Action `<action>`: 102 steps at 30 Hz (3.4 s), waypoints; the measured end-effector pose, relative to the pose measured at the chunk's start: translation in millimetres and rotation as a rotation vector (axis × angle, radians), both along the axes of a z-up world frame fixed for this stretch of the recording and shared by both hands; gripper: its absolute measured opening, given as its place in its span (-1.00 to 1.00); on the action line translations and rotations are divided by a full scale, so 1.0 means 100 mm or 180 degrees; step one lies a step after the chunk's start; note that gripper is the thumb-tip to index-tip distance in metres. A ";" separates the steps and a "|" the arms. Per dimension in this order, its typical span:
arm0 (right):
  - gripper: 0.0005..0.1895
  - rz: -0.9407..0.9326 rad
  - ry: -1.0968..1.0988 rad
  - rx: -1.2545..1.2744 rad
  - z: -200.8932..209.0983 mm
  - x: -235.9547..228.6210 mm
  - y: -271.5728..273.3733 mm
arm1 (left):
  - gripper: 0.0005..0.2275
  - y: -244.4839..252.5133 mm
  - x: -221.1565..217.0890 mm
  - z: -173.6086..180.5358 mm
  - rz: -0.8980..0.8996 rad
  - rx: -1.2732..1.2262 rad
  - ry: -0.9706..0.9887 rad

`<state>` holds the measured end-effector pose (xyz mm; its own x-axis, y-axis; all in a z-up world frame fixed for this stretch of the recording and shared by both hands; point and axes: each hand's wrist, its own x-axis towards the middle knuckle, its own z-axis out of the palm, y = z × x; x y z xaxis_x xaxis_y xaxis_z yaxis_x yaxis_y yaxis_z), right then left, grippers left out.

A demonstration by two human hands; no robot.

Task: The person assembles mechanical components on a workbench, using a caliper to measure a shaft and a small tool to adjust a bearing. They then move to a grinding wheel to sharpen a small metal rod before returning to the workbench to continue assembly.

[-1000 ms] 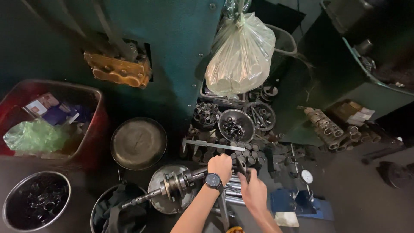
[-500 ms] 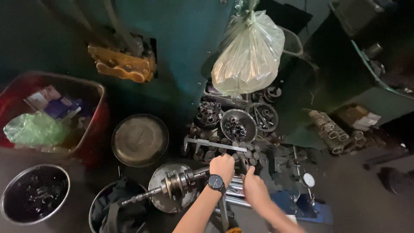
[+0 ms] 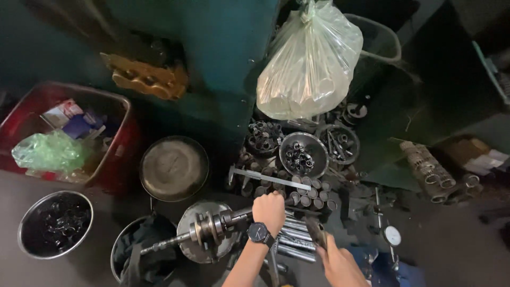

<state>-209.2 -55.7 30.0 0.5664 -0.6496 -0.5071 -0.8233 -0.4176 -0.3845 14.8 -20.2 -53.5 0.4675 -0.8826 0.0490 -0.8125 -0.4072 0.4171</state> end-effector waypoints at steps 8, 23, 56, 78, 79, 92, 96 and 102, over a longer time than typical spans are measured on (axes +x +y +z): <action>-0.72 -0.0809 -0.1694 -0.0924 -0.69 0.44 0.20 | -0.97 0.08 -0.05 0.13 0.0244 -0.0277 -0.0018; -0.84 -0.0491 -0.2116 -0.1927 -0.89 0.70 0.13 | -0.96 0.11 -0.06 0.22 0.0200 -0.0245 0.0017; -0.19 -0.3221 0.0563 0.1524 -0.66 -1.12 0.00 | -0.85 0.16 -0.15 0.28 0.0354 -0.0196 0.0204; -0.66 -0.1697 -0.0941 0.0723 -1.39 -1.03 0.21 | -0.92 0.09 -0.09 0.13 0.0388 -0.0172 0.0182; -0.58 -0.1814 -0.0524 0.0325 -1.43 -0.91 0.25 | -0.93 0.10 -0.09 0.13 0.0340 -0.0238 0.0188; -0.56 -0.1845 -0.1597 -0.0001 -2.00 0.04 0.15 | -0.96 0.11 -0.08 0.16 0.0198 -0.0170 -0.0012; -0.44 -0.1738 -0.1448 -0.0148 -2.00 0.12 0.10 | -0.95 0.10 -0.09 0.16 0.0211 -0.0161 -0.0028; -0.45 -0.1835 -0.1621 -0.0042 -1.87 0.31 0.04 | -0.96 0.13 -0.09 0.17 0.0216 -0.0365 -0.0087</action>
<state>-178.6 -52.0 -156.6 0.2979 -0.9172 -0.2647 -0.6349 0.0167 -0.7724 5.6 -7.0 -36.9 0.5231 -0.8369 0.1613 -0.7964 -0.4125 0.4423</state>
